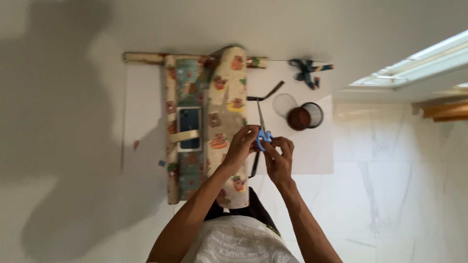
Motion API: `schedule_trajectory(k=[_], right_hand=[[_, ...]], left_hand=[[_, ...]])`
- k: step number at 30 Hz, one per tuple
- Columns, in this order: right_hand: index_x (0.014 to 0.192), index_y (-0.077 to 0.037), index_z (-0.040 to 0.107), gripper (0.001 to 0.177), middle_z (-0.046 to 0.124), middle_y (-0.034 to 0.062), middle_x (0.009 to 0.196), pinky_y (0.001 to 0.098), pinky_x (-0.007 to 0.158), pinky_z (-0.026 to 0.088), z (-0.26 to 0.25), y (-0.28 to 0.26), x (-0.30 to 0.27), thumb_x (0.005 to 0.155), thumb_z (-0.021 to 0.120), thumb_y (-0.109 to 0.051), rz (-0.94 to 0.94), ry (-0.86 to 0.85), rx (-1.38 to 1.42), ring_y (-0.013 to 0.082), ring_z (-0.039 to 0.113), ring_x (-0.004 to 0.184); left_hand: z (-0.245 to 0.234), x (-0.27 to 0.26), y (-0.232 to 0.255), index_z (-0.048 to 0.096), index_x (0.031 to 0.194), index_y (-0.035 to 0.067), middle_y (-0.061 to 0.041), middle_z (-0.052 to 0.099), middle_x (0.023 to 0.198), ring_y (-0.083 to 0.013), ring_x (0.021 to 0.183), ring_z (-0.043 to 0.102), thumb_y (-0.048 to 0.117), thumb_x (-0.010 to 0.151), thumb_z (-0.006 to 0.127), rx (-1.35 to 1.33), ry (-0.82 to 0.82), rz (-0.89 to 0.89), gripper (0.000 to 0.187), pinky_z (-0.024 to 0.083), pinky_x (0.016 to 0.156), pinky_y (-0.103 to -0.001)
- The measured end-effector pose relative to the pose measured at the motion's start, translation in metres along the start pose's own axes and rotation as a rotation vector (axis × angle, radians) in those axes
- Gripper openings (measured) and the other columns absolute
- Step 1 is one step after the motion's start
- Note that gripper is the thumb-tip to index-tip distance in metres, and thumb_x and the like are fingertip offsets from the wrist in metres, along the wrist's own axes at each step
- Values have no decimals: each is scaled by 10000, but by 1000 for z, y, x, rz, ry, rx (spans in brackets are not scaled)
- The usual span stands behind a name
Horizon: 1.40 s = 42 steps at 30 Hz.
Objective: The person wraps a rectangular St. Yves box with patterned wrapping paper on a white table. They unroll the paper, place the box on it, fold the paper over the box, and secure the edges with tape and scissors.
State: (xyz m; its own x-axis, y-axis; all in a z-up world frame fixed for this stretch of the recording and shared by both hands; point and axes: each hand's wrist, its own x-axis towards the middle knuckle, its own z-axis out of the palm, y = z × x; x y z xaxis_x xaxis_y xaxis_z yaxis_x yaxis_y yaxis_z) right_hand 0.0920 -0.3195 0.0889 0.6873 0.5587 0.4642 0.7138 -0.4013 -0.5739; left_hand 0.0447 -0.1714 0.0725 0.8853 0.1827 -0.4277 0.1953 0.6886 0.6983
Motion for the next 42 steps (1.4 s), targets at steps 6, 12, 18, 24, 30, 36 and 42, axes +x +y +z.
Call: schedule_trajectory(k=[6, 12, 18, 24, 30, 36, 42], right_hand=[[1165, -92, 720, 306, 637, 74, 1094, 450, 994, 374, 43, -60, -1, 870, 778, -35, 35, -250, 116, 319, 544, 1091], [1382, -55, 431, 531, 635, 113, 1229, 375, 878, 498, 93, -109, -5, 940, 725, -42, 432, -422, 532, 244, 652, 1110], [1469, -60, 372, 589, 704, 107, 1164, 297, 857, 572, 132, -135, -3, 957, 659, -25, 709, -386, 812, 178, 715, 1072], [1345, -57, 580, 367, 715, 57, 918, 241, 688, 480, 139, -153, -34, 1007, 627, -194, 956, -387, 749, 101, 625, 801], [1171, 0, 671, 401, 644, 35, 773, 254, 598, 426, 141, -160, -48, 986, 662, -355, 1188, -414, 678, 89, 532, 673], [1152, 15, 673, 428, 653, 46, 761, 259, 556, 430, 146, -164, -40, 953, 676, -364, 1265, -403, 642, 93, 562, 628], [1161, 18, 691, 418, 638, 29, 742, 256, 559, 418, 154, -151, -37, 980, 644, -356, 1186, -451, 546, 91, 517, 614]], left_hand=[[-59, -36, 28, 499, 1100, 98, -97, 681, 1134, -154, 917, 653, 320, 1042, 599, 33, 61, 104, 250, 574, 760, -354], [-121, -58, 19, 422, 1158, 75, -64, 517, 1019, -115, 819, 514, 361, 1145, 450, 341, 21, 363, 288, 497, 730, -278], [-181, -75, 39, 426, 1210, 68, -120, 516, 1105, -238, 962, 553, 407, 1112, 494, 551, -86, 304, 359, 467, 879, -424], [-232, -49, 86, 554, 1288, -10, -235, 631, 1175, -402, 1070, 611, 382, 811, 816, 1307, -12, 564, 671, 461, 947, -527], [-241, -26, 79, 652, 1312, 76, -192, 743, 1083, -350, 979, 709, 315, 841, 784, 1297, -148, 367, 544, 558, 868, -467], [-246, -16, 72, 638, 1337, 98, -204, 751, 906, -350, 842, 726, 253, 842, 729, 1260, -174, 177, 527, 557, 758, -484], [-244, -17, 81, 655, 1341, 115, -200, 741, 791, -345, 768, 735, 251, 845, 710, 1241, -180, 87, 518, 565, 773, -473]])
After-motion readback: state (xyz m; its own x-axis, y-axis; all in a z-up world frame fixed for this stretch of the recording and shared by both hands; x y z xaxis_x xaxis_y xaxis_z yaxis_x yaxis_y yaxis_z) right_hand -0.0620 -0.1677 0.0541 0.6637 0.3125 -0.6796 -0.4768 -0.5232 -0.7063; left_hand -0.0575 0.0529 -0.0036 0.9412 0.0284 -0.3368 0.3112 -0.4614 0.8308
